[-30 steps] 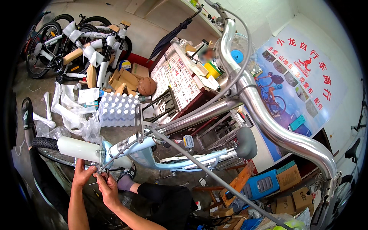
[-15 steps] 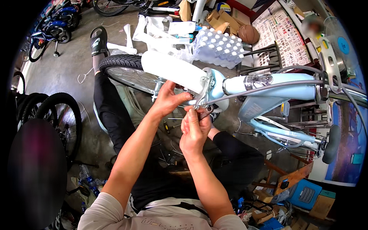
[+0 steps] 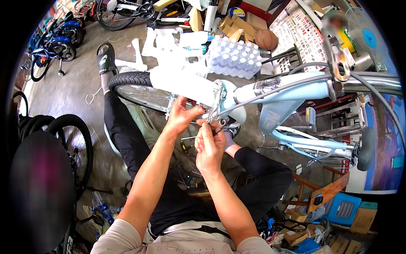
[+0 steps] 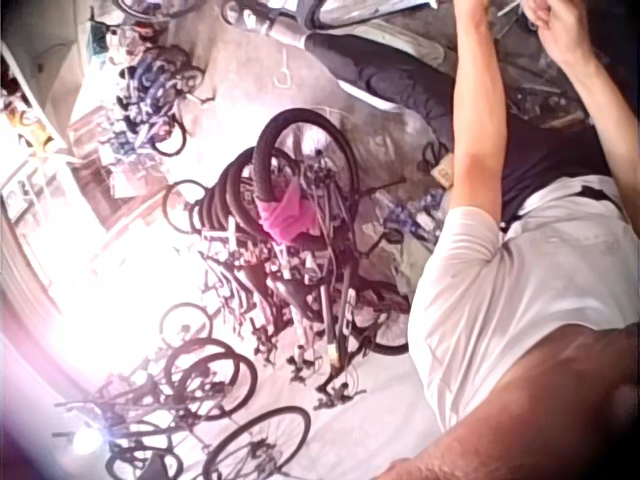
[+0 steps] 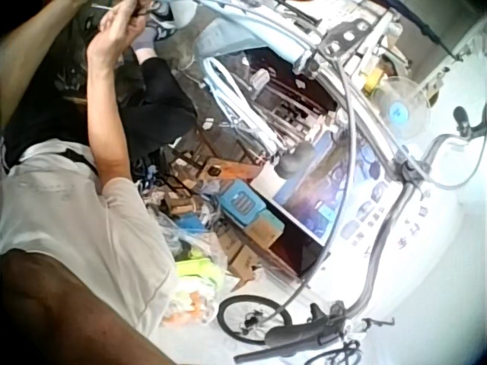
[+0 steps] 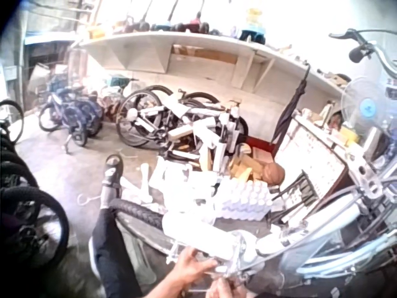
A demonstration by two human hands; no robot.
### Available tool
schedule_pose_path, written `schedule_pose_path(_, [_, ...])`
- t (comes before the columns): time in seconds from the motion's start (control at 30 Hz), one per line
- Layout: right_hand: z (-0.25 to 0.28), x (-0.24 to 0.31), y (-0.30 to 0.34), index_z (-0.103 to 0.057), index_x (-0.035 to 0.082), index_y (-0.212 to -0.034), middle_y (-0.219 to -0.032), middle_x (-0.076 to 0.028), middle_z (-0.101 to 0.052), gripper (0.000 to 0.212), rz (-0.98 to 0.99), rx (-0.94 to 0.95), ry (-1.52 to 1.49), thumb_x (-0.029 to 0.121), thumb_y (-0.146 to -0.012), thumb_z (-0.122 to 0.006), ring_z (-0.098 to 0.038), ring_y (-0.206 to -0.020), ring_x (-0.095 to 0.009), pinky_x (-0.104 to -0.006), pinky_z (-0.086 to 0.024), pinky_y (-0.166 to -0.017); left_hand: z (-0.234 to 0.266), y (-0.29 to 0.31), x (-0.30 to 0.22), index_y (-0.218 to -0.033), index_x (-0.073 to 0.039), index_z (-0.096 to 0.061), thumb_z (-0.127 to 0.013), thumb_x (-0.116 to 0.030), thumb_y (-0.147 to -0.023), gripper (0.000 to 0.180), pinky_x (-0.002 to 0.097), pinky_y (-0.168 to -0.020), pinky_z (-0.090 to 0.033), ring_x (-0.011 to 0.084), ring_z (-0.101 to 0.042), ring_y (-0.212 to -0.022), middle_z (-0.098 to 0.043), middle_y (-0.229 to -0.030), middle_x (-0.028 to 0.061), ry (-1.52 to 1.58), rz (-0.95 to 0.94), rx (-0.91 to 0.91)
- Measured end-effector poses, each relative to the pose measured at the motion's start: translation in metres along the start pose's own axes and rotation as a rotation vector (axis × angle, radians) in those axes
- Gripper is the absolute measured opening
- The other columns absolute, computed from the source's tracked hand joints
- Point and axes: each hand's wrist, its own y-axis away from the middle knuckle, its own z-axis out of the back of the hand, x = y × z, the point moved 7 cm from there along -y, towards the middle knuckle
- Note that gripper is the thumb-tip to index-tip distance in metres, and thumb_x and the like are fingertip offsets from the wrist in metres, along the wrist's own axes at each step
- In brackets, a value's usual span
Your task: The person sits on the floor and uses a wrench to tighten or loosen bolts on the front fork and wheel area of a light blue bicycle, then manipulates cables and components on the handlebars and front frame by hand and with the wrench.
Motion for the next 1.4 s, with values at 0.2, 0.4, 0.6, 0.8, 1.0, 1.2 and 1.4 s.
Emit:
schedule_pose_path(0.2, [0.02,0.021,0.0,-0.063,0.003,-0.109,-0.072,0.0,-0.057,0.024,-0.113,-0.12,0.169,0.025,-0.106,-0.053,-0.034,-0.046,-0.003,-0.02,-0.024,-0.041,-0.022,-0.008,0.0,-0.109,-0.004,-0.069,-0.087,-0.022,-0.072,0.045,0.0328,-0.079,-0.048,0.0162,-0.055,-0.089,-0.064,-0.099,0.0033,0.11,0.09,0.013])
schedule_pose_path(0.4, [0.08,0.111,0.029,-0.066,0.0,-0.104,-0.072,0.0,-0.057,0.026,0.156,-0.301,0.436,0.024,-0.104,-0.056,-0.035,-0.045,-0.003,-0.021,-0.024,-0.04,-0.007,0.006,0.042,-0.118,-0.002,-0.067,-0.082,-0.008,-0.076,0.045,0.039,-0.096,-0.05,0.0215,-0.062,-0.11,-0.067,-0.116,0.0092,0.283,0.108,-0.022])
schedule_pose_path(0.6, [0.046,0.379,-0.024,-0.06,0.008,-0.095,-0.065,0.005,-0.043,0.024,0.885,-0.516,0.543,0.031,-0.101,-0.06,-0.032,-0.046,-0.001,-0.018,-0.02,-0.04,0.007,0.003,-0.006,-0.118,-0.001,-0.066,-0.08,-0.006,-0.072,0.049,0.0353,-0.094,-0.047,0.02,-0.062,-0.104,-0.068,-0.111,0.0071,0.136,0.019,0.006])
schedule_pose_path(0.8, [-0.112,0.516,-0.081,-0.071,0.005,-0.104,-0.064,0.011,-0.036,0.023,0.936,-0.037,0.902,0.025,-0.099,-0.062,-0.026,-0.049,0.001,-0.021,-0.016,-0.043,-0.004,-0.001,0.0,-0.12,-0.003,-0.064,-0.086,-0.015,-0.074,0.053,0.0362,-0.099,-0.045,0.0198,-0.059,-0.109,-0.067,-0.115,0.0057,0.26,0.055,0.076])
schedule_pose_path(1.0, [-0.144,0.513,-0.13,-0.072,0.005,-0.113,-0.075,0.006,-0.053,0.026,0.974,0.022,1.113,0.024,-0.099,-0.06,-0.042,-0.06,-0.003,-0.0202,-0.033,-0.056,-0.019,0.008,0.024,-0.119,-0.003,-0.061,-0.078,-0.003,-0.076,0.046,0.0313,-0.088,-0.048,0.0154,-0.06,-0.098,-0.066,-0.108,0.005,0.371,0.106,0.028])
schedule_pose_path(1.2, [-0.144,0.518,-0.134,-0.074,0.007,-0.109,-0.076,0.004,-0.055,0.023,1.003,0.009,1.11,0.017,-0.095,-0.058,-0.046,-0.068,-0.007,-0.0256,-0.038,-0.064,-0.007,0.0,0.02,-0.118,-0.002,-0.061,-0.074,-0.002,-0.078,0.043,0.0315,-0.087,-0.049,0.0155,-0.061,-0.097,-0.066,-0.108,0.0051,0.193,0.031,0.064])
schedule_pose_path(1.4, [-0.16,0.518,-0.136,-0.071,0.005,-0.112,-0.068,-0.005,-0.055,0.027,1.166,0.005,1.358,0.018,-0.095,-0.055,-0.049,-0.062,-0.015,-0.0318,-0.041,-0.062,-0.002,0.0,0.011,-0.116,0.0,-0.064,-0.081,-0.009,-0.073,0.046,0.0356,-0.095,-0.046,0.0204,-0.061,-0.103,-0.068,-0.11,0.0073,0.271,0.059,0.009])
